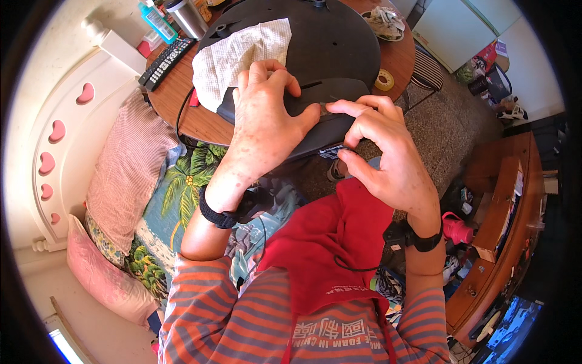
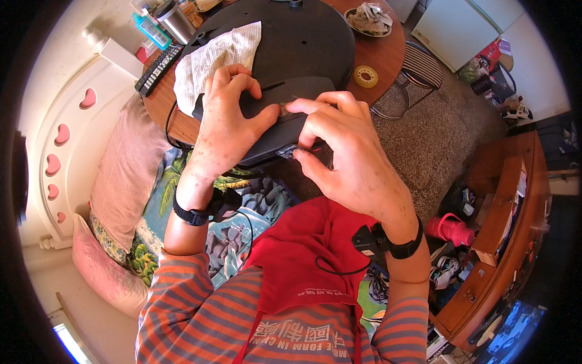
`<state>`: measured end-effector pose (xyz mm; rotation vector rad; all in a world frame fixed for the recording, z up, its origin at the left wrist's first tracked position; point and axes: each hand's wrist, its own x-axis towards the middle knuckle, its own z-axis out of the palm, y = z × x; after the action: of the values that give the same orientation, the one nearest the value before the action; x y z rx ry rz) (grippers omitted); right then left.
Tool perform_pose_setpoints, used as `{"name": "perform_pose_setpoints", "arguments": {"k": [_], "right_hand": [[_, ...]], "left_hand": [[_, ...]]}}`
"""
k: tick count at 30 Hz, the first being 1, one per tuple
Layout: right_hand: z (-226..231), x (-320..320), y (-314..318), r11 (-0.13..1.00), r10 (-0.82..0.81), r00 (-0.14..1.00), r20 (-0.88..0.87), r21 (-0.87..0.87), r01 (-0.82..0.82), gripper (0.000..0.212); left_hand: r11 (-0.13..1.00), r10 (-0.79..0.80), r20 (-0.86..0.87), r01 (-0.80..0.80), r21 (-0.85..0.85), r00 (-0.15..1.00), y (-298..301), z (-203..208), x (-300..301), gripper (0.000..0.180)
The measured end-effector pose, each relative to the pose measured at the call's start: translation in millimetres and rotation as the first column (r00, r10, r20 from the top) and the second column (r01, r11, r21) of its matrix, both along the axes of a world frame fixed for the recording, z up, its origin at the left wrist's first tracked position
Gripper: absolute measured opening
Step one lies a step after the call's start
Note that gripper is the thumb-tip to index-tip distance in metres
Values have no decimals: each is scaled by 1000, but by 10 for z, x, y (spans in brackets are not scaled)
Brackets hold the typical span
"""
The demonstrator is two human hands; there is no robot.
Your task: The person wipes the underside of a black plastic base with a cloth, uses a lighter to melt a plastic tab, and then secures a small electronic component to the base with tape.
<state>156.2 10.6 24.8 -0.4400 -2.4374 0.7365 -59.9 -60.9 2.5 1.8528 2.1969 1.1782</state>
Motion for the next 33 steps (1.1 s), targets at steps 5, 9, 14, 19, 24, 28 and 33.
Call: {"name": "perform_pose_setpoints", "arguments": {"k": [5, 9, 14, 19, 24, 28, 33], "right_hand": [[14, -11, 4, 1000, 7, 1000, 17, -19, -7, 23], [14, -16, -3, 1000, 7, 1000, 29, -26, -6, 23], [22, -9, -4, 1000, -2, 999, 45, -8, 3, 23], [38, -14, -21, 1000, 1, 999, 45, -14, 0, 23], [54, -12, -23, 999, -7, 998, 67, -53, 10, 22], [26, 22, 59, 993, 50, 999, 0, -111, -49, 21], [51, 103, 238, 879, 126, 988, -89, -451, -152, 13]], "left_hand": [[1000, -24, 29, 23, 13, 999, -57, -40, -122, 37], [998, -41, 20, 40, 39, 999, -72, -42, -164, 36], [997, -74, 80, 74, -1, 994, -115, 48, -257, 33], [991, -115, 82, 110, 72, 990, -281, 188, -199, 21], [968, -243, 3, 242, 60, 970, -309, 124, -70, 26], [968, -246, -27, 247, 49, 969, -306, 151, -63, 25], [966, -250, -9, 251, 58, 968, -307, 119, -78, 26]]}}
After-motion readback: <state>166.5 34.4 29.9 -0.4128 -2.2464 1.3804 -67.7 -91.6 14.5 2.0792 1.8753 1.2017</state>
